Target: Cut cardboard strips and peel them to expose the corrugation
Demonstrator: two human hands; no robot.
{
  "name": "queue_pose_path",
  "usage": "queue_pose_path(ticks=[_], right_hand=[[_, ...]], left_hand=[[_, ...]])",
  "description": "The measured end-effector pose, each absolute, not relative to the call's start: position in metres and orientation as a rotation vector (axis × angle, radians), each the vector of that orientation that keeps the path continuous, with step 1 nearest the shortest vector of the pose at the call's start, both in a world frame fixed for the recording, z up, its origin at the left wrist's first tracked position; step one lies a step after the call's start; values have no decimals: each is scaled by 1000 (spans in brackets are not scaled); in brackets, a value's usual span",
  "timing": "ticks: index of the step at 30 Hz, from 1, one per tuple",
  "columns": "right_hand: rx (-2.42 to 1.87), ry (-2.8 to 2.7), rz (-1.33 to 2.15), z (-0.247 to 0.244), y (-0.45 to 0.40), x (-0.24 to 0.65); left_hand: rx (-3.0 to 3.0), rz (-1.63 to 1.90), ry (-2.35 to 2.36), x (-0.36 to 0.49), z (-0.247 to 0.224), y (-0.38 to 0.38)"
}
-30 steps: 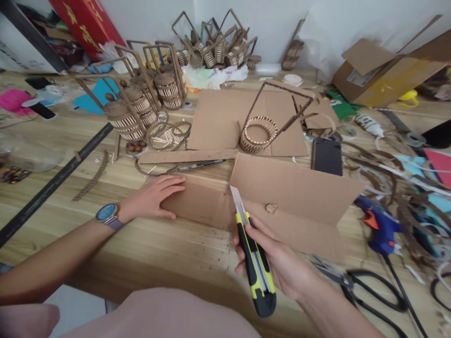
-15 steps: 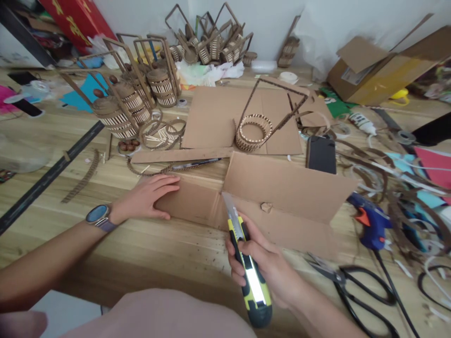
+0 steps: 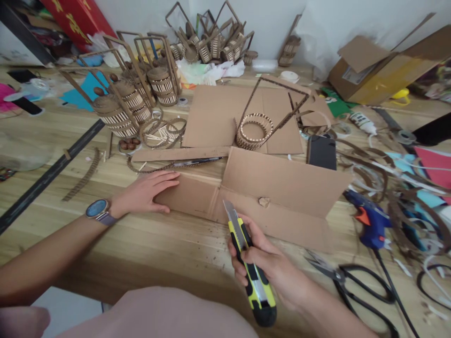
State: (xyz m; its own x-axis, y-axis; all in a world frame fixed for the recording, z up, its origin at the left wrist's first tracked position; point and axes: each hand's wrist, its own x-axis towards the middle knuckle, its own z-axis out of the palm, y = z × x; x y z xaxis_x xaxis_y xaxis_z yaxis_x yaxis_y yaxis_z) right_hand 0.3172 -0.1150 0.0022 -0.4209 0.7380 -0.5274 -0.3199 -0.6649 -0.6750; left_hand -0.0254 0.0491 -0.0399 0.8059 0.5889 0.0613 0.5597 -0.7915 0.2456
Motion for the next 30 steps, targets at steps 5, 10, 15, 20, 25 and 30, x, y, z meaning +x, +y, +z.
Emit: queue_pose_path(ticks=[5, 10, 15, 20, 25, 30], right_hand=[[-1455, -1320, 1859, 16, -93, 337], [-1643, -2180, 1119, 33, -65, 342], [-1871, -2830, 633, 44, -45, 315], [-1889, -3092, 547, 38, -38, 294], [-1841, -3123, 481, 30, -37, 294], [-1779, -3154, 410, 31, -37, 295]], left_hand=[[2792, 284, 910, -8, -20, 37], [2765, 464, 960, 46, -4, 31], [2858, 348, 940, 104, -19, 41], [2808, 170, 1030, 121, -39, 44], [2803, 104, 1060, 120, -39, 40], [2809, 100, 1080, 123, -40, 40]])
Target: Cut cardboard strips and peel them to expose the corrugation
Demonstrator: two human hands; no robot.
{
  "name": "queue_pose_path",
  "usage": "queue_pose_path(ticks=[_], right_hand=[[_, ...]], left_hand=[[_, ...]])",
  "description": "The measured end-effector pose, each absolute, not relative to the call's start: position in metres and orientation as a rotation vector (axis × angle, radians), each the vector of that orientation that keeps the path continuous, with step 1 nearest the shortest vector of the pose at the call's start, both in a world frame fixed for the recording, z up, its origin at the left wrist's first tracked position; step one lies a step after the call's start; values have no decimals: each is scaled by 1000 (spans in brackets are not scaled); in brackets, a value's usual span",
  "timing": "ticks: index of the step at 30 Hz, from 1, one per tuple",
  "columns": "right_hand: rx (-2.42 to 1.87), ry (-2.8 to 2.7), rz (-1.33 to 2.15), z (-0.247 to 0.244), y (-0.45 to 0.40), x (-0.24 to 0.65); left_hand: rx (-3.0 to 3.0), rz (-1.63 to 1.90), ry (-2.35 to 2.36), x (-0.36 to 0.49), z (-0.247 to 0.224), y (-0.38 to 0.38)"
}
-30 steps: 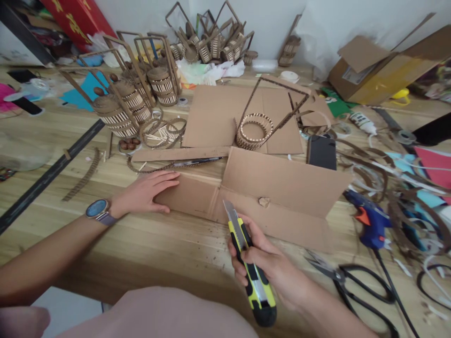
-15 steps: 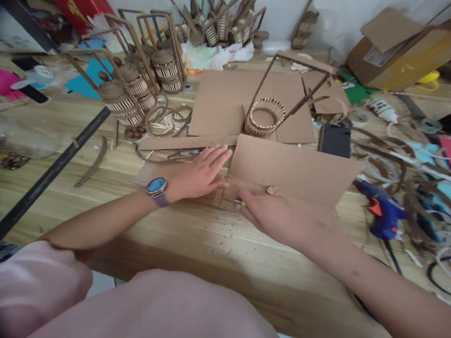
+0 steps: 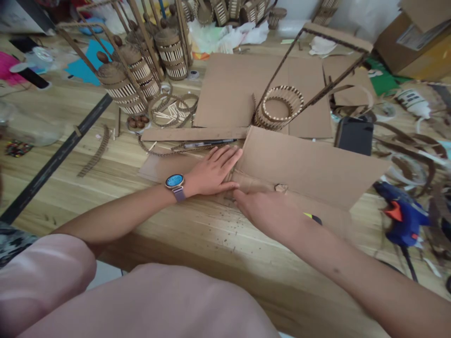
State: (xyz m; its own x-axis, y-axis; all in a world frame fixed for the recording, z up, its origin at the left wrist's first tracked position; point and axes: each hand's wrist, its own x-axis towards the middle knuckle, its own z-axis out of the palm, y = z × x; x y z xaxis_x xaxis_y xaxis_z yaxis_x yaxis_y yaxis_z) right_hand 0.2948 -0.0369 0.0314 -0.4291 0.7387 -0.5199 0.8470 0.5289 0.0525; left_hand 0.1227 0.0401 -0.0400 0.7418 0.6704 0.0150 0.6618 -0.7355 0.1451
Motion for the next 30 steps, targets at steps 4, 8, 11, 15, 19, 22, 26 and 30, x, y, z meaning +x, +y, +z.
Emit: queue_pose_path(ticks=[4, 8, 11, 15, 19, 22, 26, 30], right_hand=[[1273, 2277, -253, 33, -36, 293], [1223, 2262, -196, 32, -35, 291], [1188, 2272, -140, 32, -32, 287], [1128, 2249, -123, 40, -27, 278], [1084, 2156, -160, 49, -21, 267], [1076, 2125, -181, 49, -18, 263], [1070, 2159, -159, 44, -20, 269], [1052, 2214, -137, 42, -24, 276]], left_hand=[[2813, 130, 1070, 123, -44, 41], [2818, 168, 1062, 122, -45, 40], [2821, 152, 1077, 122, -44, 40], [2833, 108, 1099, 123, -40, 38], [2831, 91, 1103, 123, -38, 37], [2836, 118, 1096, 122, -39, 38], [2853, 163, 1076, 121, -42, 39], [2852, 126, 1056, 121, -42, 40]])
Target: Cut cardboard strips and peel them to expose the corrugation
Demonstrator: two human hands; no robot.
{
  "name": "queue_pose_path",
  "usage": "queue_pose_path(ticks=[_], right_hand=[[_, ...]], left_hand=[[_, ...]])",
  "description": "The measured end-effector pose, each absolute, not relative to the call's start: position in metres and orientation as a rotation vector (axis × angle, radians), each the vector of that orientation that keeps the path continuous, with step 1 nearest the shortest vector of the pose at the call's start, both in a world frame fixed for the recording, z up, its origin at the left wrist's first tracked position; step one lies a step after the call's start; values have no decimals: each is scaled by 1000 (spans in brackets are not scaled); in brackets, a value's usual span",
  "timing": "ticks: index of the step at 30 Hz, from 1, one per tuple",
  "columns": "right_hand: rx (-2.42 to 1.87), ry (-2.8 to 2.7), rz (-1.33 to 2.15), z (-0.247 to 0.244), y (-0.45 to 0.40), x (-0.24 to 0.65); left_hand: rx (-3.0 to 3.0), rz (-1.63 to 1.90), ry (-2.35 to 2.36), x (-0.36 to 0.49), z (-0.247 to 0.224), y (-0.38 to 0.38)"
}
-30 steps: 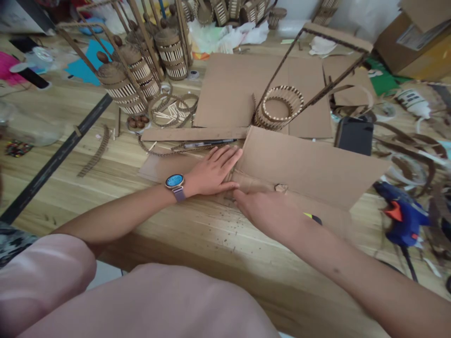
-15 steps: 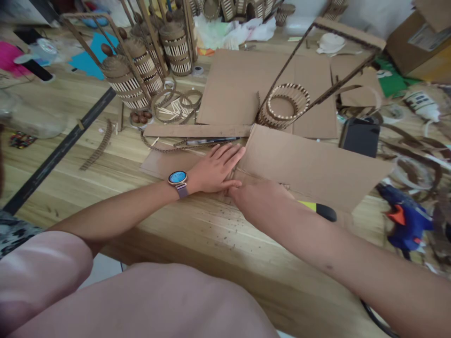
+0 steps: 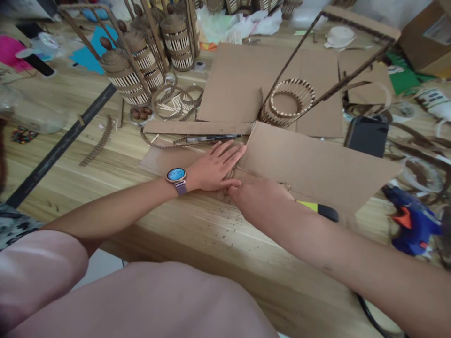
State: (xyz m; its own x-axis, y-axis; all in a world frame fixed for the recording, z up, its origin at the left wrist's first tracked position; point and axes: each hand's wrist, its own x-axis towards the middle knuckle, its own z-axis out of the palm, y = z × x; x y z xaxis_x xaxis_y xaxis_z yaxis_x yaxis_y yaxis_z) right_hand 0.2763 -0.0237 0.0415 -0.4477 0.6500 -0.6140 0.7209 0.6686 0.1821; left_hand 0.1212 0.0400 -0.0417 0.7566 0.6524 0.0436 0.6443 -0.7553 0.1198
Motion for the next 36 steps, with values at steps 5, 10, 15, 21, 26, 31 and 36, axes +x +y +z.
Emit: queue_pose_path(ticks=[5, 10, 15, 21, 26, 31, 36], right_hand=[[1028, 2253, -128, 37, -26, 282], [1018, 2252, -179, 36, -25, 285], [1035, 2233, -225, 39, -26, 287], [1077, 2215, -185, 36, -30, 290], [1070, 2211, -141, 34, -32, 292], [1061, 2240, -134, 29, -35, 296], [1085, 2215, -116, 29, -36, 296]], left_hand=[[2823, 89, 1012, 120, -41, 42], [2789, 91, 987, 119, -42, 43], [2783, 83, 987, 119, -41, 43], [2783, 66, 987, 119, -40, 43], [2780, 43, 997, 119, -40, 43], [2779, 63, 988, 119, -41, 44], [2780, 70, 973, 118, -42, 44]])
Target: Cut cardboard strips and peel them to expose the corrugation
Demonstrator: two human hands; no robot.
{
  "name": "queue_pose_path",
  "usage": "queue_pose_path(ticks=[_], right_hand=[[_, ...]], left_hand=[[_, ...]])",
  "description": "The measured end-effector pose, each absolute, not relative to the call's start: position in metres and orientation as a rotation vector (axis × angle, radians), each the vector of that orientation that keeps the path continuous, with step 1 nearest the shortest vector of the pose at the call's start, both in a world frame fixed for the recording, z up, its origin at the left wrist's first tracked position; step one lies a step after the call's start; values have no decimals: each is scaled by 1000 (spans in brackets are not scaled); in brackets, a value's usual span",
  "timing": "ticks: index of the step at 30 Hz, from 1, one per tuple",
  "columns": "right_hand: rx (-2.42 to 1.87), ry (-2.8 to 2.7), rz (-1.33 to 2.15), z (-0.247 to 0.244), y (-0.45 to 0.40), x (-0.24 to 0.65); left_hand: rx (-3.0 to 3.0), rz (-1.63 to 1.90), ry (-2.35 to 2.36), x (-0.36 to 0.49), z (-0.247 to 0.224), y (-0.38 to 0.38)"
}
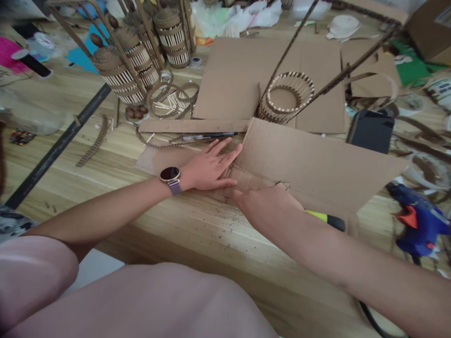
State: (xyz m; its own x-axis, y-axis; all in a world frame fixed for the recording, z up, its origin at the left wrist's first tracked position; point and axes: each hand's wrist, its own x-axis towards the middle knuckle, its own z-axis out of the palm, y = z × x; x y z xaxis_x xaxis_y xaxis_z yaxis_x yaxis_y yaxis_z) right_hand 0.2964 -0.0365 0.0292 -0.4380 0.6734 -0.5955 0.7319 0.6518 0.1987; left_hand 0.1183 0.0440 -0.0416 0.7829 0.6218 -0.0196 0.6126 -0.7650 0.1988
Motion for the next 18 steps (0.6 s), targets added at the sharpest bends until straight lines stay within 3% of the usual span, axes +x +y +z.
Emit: queue_pose_path(ticks=[18], right_hand=[[1066, 2223, -78, 32, -38, 300]], left_hand=[[2790, 54, 970, 119, -42, 44]])
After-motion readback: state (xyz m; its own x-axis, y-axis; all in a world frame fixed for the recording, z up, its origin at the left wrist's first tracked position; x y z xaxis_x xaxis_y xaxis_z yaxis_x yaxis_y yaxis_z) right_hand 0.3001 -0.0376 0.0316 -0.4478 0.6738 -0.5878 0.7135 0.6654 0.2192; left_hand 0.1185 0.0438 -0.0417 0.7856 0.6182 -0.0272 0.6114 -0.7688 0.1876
